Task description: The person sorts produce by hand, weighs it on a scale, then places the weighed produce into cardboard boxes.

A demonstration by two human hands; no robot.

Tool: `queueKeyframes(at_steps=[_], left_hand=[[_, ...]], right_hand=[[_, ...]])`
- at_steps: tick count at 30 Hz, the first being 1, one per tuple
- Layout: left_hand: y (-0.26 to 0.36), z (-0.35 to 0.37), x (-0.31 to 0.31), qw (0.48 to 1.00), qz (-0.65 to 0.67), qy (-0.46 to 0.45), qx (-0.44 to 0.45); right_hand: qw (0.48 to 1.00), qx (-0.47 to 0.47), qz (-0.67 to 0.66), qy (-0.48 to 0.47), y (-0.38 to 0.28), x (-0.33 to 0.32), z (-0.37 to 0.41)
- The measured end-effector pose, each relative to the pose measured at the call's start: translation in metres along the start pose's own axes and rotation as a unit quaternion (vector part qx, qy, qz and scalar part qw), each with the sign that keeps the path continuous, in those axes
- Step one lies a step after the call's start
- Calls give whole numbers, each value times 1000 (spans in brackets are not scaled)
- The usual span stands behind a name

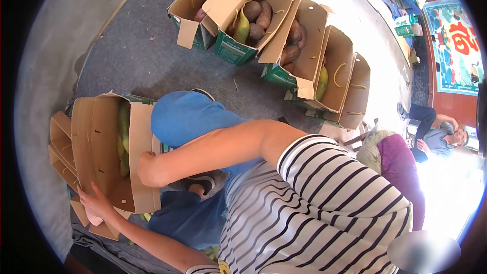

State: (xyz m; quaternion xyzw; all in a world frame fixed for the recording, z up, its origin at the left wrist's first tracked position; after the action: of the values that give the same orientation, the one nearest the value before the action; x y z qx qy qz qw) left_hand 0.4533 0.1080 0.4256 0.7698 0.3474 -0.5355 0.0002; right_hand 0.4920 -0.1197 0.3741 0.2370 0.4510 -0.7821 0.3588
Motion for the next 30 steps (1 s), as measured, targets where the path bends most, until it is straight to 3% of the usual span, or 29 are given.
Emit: queueKeyframes(at_steps=[4, 7, 11, 14, 16, 20, 30], left_hand=[[-10, 2, 15, 999, -9, 35, 27], [-5, 1, 8, 1000, -15, -1, 7], [11, 2, -15, 998, -18, -52, -32], [12, 5, -14, 997, -50, -51, -23], [10, 9, -9, 1000, -6, 2, 5], [17, 8, -22, 1000, 9, -7, -27], [8, 10, -30, 987, 103, -13, -123]], right_hand=[[999, 23, -6, -30, 5, 4, -9], [996, 66, -15, -66, 8, 9, -21], [1000, 27, -7, -5, 7, 3, 8], [998, -12, -17, 65, 10, 9, 15], [992, -59, -12, 111, 13, 18, 16], [979, -105, 5, 178, 15, 10, 38], [985, -73, 4, 159, 24, 1, 55]])
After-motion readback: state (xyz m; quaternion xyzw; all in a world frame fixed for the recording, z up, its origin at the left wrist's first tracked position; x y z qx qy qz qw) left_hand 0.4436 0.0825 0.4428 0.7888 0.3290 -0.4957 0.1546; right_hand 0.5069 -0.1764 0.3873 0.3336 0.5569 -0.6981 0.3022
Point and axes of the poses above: each hand's wrist, its own z-axis away from the middle knuckle, its own x-axis out of the palm, y = z × x, the point moved 3 cm from there along -z, towards the middle knuckle, and after that the axes turned 12 degrees about -z, right-handed, at the moved point
